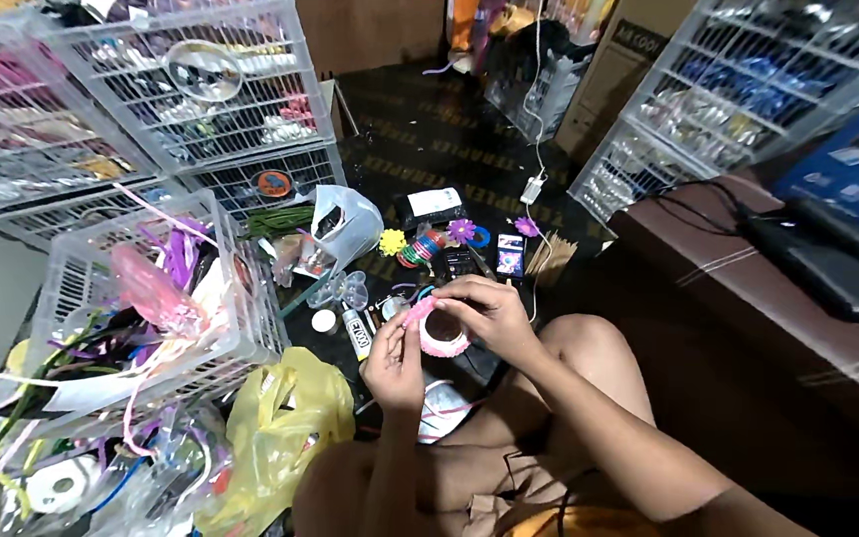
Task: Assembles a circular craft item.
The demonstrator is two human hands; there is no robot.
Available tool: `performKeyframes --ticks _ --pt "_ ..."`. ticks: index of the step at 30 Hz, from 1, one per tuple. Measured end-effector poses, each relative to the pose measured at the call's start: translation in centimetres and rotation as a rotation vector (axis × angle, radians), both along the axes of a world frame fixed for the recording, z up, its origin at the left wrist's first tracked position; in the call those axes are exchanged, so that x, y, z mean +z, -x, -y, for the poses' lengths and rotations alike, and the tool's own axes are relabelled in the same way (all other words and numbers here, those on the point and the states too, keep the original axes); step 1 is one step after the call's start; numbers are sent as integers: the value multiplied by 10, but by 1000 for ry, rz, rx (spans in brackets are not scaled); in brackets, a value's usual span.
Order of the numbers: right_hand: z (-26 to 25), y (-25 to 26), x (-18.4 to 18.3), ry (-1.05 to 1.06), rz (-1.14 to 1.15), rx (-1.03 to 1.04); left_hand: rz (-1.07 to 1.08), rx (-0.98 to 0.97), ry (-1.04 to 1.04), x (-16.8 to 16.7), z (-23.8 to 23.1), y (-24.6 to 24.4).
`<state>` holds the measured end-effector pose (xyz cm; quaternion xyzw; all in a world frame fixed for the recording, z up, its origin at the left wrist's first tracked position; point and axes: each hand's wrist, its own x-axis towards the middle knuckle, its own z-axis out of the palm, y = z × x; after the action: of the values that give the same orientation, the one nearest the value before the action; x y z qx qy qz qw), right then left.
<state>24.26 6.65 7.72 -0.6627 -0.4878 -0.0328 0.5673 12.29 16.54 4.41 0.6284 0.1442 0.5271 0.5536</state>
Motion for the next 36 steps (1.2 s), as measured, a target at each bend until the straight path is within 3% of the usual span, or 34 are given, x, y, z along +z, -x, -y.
performKeyframes --ticks 10,22,29,33,36 --pt "-10 17 -14 -60 -45 -113 95 135 122 -2 17 -8" --pt "-9 12 -12 -83 -79 -104 113 2 165 0 17 -6" --pt "-3 -4 0 -42 53 76 -224 -358 460 33 -17 26" --pt "0 -7 -1 8 153 195 -326 -389 574 35 -29 32" --pt "2 -8 2 61 169 276 -389 -446 521 38 -35 37"
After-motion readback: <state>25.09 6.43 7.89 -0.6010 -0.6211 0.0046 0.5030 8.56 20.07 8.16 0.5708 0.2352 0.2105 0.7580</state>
